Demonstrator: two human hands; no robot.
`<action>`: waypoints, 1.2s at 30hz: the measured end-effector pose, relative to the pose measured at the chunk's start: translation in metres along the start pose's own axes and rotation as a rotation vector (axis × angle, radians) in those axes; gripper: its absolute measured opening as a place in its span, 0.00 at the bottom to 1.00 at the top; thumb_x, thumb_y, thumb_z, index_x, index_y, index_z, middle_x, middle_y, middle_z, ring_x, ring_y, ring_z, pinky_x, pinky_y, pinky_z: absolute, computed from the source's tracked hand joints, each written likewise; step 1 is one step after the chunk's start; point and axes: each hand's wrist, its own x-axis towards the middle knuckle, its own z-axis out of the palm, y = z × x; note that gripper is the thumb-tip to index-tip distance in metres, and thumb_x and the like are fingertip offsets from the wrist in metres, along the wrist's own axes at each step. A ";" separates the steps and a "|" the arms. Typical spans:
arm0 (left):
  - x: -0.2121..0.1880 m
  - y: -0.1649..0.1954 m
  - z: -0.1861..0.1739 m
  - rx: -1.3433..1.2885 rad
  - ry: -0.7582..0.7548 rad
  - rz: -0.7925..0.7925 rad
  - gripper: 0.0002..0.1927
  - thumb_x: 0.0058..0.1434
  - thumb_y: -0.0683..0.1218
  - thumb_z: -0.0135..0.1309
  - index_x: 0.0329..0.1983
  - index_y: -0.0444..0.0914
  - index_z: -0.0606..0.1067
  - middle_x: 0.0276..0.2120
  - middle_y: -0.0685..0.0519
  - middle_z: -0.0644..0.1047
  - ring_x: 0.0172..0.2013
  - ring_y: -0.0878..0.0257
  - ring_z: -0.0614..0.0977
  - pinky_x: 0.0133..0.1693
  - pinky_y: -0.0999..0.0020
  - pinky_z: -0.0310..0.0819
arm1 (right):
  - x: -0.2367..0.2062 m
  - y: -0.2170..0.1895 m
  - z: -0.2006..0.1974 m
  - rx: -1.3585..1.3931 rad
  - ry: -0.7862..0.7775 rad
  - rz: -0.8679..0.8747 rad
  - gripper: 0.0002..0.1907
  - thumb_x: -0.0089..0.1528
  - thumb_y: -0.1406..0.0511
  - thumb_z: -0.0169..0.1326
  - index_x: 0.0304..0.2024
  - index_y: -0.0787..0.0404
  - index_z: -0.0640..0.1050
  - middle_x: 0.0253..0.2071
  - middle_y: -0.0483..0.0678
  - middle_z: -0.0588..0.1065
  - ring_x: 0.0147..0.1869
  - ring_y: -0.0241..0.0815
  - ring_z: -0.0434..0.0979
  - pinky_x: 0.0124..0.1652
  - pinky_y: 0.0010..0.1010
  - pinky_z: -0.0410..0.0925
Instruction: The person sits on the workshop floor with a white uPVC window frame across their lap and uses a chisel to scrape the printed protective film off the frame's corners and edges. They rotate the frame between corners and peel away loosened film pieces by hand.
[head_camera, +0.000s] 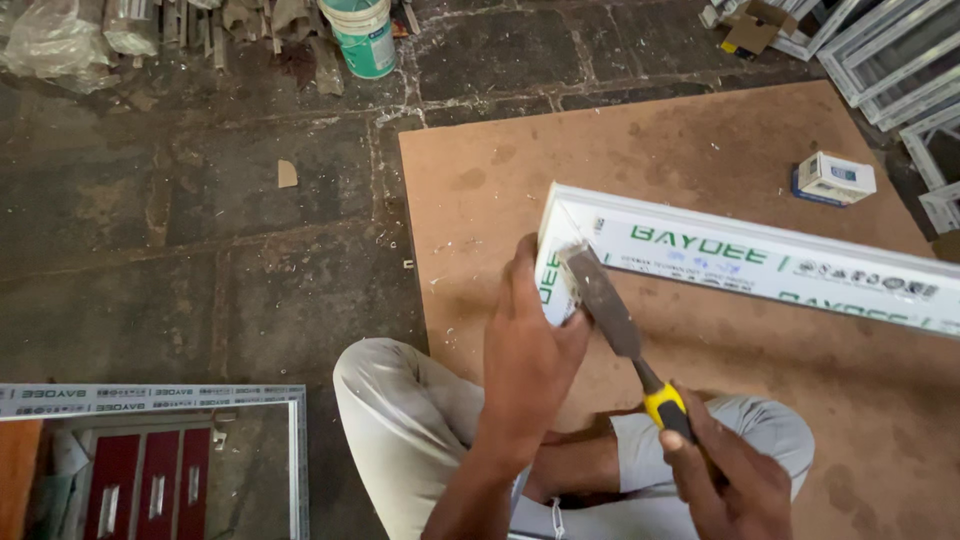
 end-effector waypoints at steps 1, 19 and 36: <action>0.000 0.001 0.000 -0.013 -0.002 0.003 0.38 0.56 0.41 0.62 0.69 0.31 0.61 0.57 0.35 0.75 0.51 0.38 0.80 0.47 0.53 0.78 | 0.003 -0.001 0.000 0.004 -0.024 0.026 0.24 0.58 0.68 0.60 0.58 0.61 0.79 0.22 0.44 0.78 0.20 0.29 0.71 0.24 0.22 0.66; 0.008 -0.035 -0.004 0.174 0.180 -0.119 0.33 0.58 0.42 0.62 0.67 0.35 0.66 0.49 0.36 0.79 0.48 0.39 0.81 0.46 0.52 0.77 | 0.033 -0.019 0.055 0.225 -0.201 0.041 0.22 0.62 0.66 0.59 0.60 0.62 0.78 0.21 0.43 0.67 0.26 0.28 0.64 0.26 0.22 0.63; 0.005 -0.011 -0.007 0.047 0.030 -0.148 0.36 0.56 0.42 0.59 0.70 0.37 0.64 0.51 0.38 0.78 0.47 0.39 0.82 0.44 0.51 0.77 | -0.029 0.052 0.033 0.487 -0.126 0.191 0.25 0.60 0.72 0.62 0.60 0.68 0.78 0.25 0.53 0.77 0.25 0.37 0.71 0.25 0.28 0.66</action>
